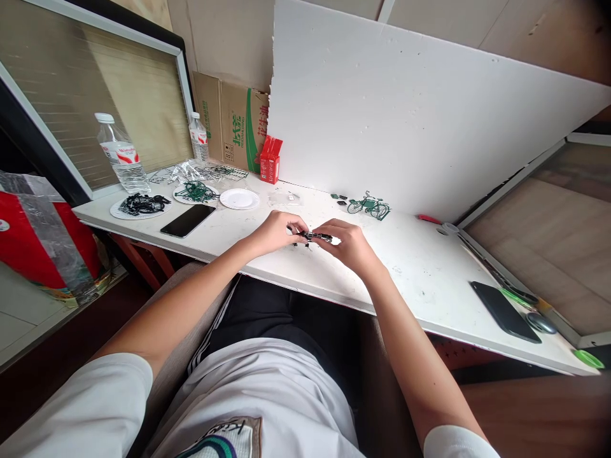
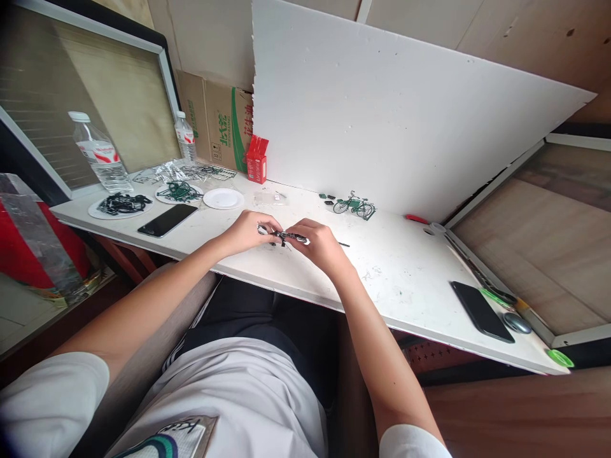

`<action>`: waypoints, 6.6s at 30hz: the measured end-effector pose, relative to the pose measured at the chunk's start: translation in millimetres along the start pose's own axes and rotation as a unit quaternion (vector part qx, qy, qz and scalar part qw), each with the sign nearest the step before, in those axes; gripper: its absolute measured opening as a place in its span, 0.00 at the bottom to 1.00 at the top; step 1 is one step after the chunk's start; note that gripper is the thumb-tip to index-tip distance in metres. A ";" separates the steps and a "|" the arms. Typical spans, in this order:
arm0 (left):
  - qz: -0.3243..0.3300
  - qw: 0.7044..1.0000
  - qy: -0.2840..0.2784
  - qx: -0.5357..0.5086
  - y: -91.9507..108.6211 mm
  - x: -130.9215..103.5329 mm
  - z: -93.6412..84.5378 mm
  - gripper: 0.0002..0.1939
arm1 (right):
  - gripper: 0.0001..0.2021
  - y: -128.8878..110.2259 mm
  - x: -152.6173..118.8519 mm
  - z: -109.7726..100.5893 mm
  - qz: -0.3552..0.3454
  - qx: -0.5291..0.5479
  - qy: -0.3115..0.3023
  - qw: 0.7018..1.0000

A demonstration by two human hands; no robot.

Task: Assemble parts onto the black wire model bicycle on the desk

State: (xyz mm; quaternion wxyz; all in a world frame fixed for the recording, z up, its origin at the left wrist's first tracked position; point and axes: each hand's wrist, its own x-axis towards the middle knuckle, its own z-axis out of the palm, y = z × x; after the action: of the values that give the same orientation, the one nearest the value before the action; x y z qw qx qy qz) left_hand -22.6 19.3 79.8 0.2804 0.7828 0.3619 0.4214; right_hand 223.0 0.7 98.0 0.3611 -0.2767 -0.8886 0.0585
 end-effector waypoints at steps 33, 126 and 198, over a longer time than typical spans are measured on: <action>0.037 0.997 -0.013 0.067 -7.7 -0.7 -5.8 0.10 | 0.13 9.1 -4.1 11.7 -0.023 -0.049 -0.017 0.998; -0.133 0.983 0.114 -0.059 -48.4 2.8 39.9 0.23 | 0.21 39.8 -12.6 75.6 0.201 0.267 0.058 0.941; -0.097 0.970 0.222 -0.038 -69.7 5.1 47.2 0.12 | 0.13 147.6 -68.4 -33.3 0.483 -0.249 -0.106 0.833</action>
State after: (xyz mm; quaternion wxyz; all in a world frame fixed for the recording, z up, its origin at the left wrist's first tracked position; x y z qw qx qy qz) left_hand -2.9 57.6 7.3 0.2623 0.6197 0.4731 0.5686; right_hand 351.8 85.0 35.8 0.1096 -0.7431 -0.6593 0.0313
